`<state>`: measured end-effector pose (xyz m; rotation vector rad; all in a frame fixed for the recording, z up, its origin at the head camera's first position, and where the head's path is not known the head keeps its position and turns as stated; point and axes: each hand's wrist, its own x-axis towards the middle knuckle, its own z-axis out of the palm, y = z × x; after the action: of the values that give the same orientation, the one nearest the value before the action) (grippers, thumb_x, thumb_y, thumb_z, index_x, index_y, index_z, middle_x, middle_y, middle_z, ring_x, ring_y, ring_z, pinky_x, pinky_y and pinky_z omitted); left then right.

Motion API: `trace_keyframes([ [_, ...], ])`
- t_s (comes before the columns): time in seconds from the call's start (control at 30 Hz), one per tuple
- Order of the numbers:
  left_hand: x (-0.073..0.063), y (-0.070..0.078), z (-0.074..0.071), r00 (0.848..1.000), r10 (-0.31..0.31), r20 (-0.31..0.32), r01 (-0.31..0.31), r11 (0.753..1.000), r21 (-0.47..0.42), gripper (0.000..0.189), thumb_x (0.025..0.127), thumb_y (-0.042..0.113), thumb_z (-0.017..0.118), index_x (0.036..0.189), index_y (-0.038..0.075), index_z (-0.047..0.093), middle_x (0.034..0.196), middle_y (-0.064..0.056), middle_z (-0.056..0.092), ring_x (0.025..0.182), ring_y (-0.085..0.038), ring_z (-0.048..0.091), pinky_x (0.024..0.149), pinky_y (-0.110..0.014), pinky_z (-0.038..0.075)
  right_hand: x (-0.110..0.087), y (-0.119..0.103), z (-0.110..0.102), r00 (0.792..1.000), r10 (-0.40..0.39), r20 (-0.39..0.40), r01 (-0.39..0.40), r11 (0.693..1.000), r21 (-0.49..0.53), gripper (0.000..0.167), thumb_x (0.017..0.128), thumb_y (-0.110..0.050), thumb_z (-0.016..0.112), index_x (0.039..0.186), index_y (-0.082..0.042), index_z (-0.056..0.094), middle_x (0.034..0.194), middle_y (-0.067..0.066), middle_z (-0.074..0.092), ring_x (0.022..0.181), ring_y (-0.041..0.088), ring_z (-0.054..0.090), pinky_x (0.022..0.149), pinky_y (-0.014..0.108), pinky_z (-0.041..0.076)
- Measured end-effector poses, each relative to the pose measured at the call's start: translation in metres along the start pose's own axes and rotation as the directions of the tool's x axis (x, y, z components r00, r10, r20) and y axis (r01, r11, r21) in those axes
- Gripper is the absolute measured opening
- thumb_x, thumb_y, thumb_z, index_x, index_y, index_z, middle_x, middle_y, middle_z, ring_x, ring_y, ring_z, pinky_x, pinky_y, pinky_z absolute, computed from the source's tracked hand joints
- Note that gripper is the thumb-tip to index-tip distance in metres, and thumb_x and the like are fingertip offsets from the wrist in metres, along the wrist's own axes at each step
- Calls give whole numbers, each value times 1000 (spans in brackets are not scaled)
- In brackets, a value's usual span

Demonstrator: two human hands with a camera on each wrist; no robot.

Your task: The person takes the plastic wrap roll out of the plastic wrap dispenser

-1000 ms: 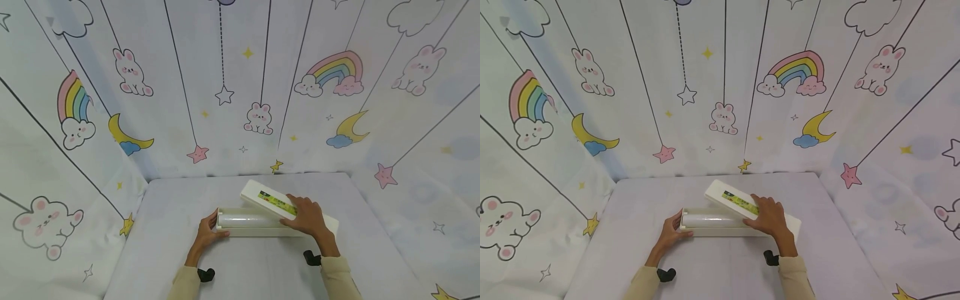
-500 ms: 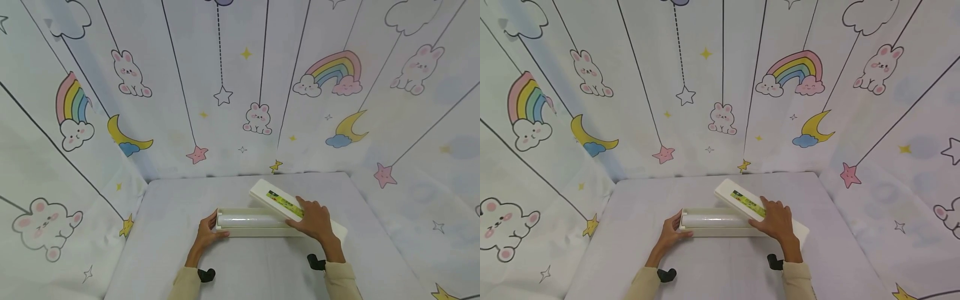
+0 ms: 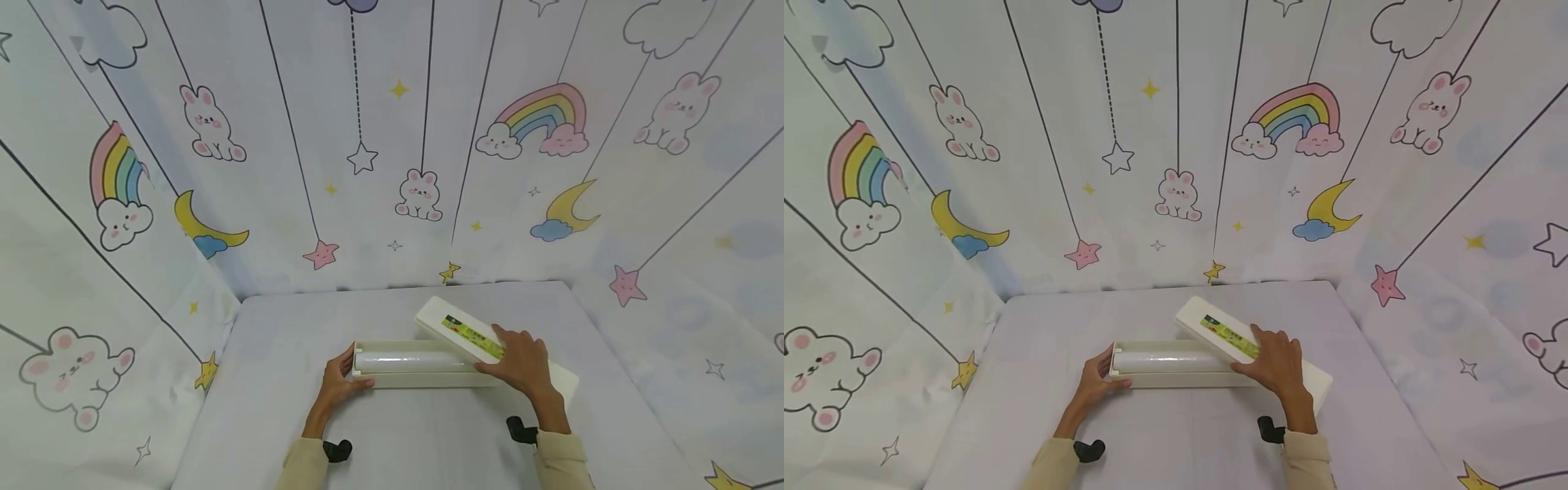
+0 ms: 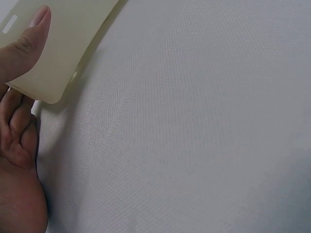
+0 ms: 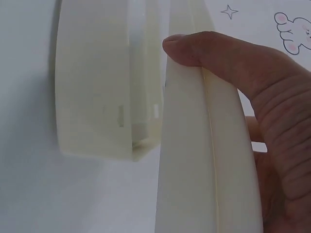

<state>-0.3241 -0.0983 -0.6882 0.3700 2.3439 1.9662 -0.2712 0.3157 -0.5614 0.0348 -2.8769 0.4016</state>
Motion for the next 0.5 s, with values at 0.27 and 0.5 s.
trace_keyframes([
  [0.27,0,2,1,1000,3,4,-3,1000,-28,107,77,5,99,165,-7,38,167,-26,48,156,-46,47,132,-57,34,-4,4,-1,999,41,1,-41,999,32,102,73,-62,90,150,-2,64,107,17,78,85,29,60,71,45,44],
  [0.5,0,1,1,1000,-8,4,8,1000,-13,107,77,6,99,166,-5,39,167,-22,49,157,-43,48,133,-53,37,-9,9,-3,998,62,-11,-61,997,54,101,75,-60,91,151,0,63,109,19,78,83,30,60,69,46,44],
])
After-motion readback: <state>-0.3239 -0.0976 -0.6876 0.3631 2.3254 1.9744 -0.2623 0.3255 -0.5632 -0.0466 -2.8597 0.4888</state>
